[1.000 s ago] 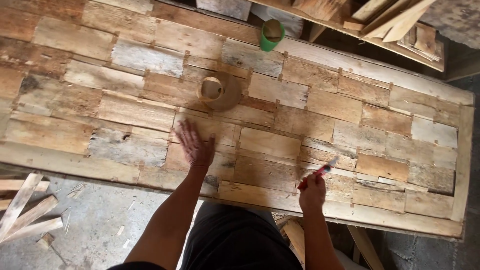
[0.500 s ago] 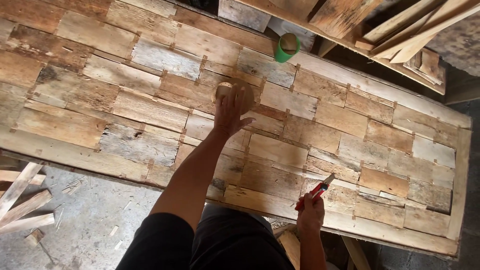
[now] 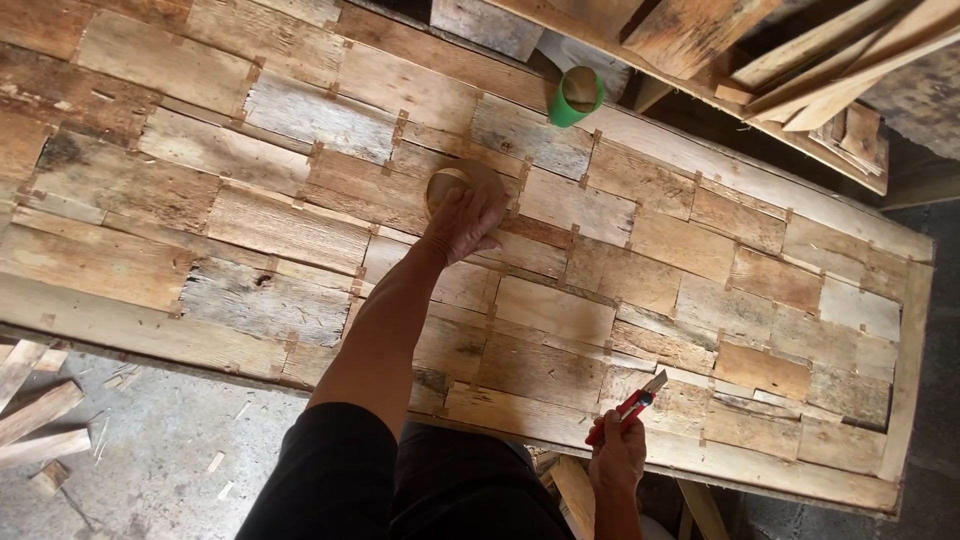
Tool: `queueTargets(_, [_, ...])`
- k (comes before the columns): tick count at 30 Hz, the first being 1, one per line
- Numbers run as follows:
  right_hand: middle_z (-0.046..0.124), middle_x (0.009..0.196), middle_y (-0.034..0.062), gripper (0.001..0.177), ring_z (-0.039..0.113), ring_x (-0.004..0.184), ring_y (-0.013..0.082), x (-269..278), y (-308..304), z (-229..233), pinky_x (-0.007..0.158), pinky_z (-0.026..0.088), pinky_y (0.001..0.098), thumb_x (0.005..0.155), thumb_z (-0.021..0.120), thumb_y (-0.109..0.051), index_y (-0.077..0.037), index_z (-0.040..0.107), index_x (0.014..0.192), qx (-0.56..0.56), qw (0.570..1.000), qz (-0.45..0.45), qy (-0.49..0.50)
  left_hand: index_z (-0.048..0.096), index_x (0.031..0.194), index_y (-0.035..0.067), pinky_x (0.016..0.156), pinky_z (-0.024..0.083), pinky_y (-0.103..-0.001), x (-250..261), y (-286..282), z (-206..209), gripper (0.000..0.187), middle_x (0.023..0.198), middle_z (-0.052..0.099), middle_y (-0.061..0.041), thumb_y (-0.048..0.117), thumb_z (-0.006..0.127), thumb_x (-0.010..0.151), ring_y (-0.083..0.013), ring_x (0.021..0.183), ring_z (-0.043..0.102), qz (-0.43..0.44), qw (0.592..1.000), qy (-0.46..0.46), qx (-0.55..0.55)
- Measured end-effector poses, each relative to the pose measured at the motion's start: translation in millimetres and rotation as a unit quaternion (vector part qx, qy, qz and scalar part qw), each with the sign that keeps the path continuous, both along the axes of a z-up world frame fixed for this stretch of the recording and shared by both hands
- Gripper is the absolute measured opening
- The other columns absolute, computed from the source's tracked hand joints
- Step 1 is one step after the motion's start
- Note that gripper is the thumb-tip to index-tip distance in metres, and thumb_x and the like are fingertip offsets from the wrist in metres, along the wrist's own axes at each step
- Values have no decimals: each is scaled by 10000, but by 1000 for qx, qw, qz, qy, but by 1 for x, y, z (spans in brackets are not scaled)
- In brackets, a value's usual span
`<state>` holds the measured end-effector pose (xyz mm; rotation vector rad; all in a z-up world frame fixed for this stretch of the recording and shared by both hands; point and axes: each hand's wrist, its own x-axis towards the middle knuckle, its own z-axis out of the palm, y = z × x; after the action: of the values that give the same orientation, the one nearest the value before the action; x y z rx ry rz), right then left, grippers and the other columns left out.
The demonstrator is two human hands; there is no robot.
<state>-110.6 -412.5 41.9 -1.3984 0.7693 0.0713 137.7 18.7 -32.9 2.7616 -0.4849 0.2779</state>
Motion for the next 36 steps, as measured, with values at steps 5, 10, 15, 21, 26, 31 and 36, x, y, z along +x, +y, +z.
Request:
queueTargets(5, [647,855,41,134,601,705,148,20,16,11,630,525,336,1006,653,-144,-88,583,1106,5,999,27,-20,195,1692,222,1075,398,-500,-3,26,-12,1135,1566,422,-186,745,686,813,-365,1364,470,5,998,42,53])
queueTargets(10, [662,902,81,158,632,759,186,32,23,12,682,535,351,1012,692,-122,-66,590,1119,1,996,77,-34,135,1673,242,1083,437,-581,-22,101,-16,1198,1622,378,-204,882,556,752,-387,1409,425,93,990,-58,85])
queueTargets(15, [718,994,43,218,692,852,164,46,50,23,710,567,309,930,666,-149,-112,602,1135,59,996,61,-2,150,1721,122,1111,391,-496,-77,189,-9,1136,1604,428,-245,856,485,921,-336,1301,559,168,958,-40,229])
queueTargets(21, [703,949,83,143,678,819,204,57,54,-7,683,542,307,1017,718,-145,-39,652,1086,69,982,164,-58,185,1740,141,1101,363,-480,-130,229,-14,1071,1604,449,-189,810,461,950,-316,1301,592,160,968,-1,193])
queueTargets(26, [730,1000,74,162,711,880,204,77,92,-1,710,556,303,977,700,-125,-61,671,1122,81,978,188,-36,215,1677,143,1111,336,-529,-135,212,14,1044,1654,328,-234,867,273,926,-362,1343,504,219,964,28,151])
queueTargets(31, [748,1007,128,197,731,868,267,105,149,6,764,607,356,984,675,-122,-25,689,1155,92,962,254,-36,247,1639,92,1269,119,-641,-184,164,34,1069,1690,210,-256,884,82,942,-403,1577,255,404,914,15,48])
queueTargets(36, [771,1029,100,186,765,911,208,136,205,-21,792,613,291,982,636,-129,-55,660,1151,121,950,287,-33,233,1645,80,1220,55,-686,-256,90,56,1028,1707,163,-251,812,153,927,-518,1538,60,770,616,104,-131])
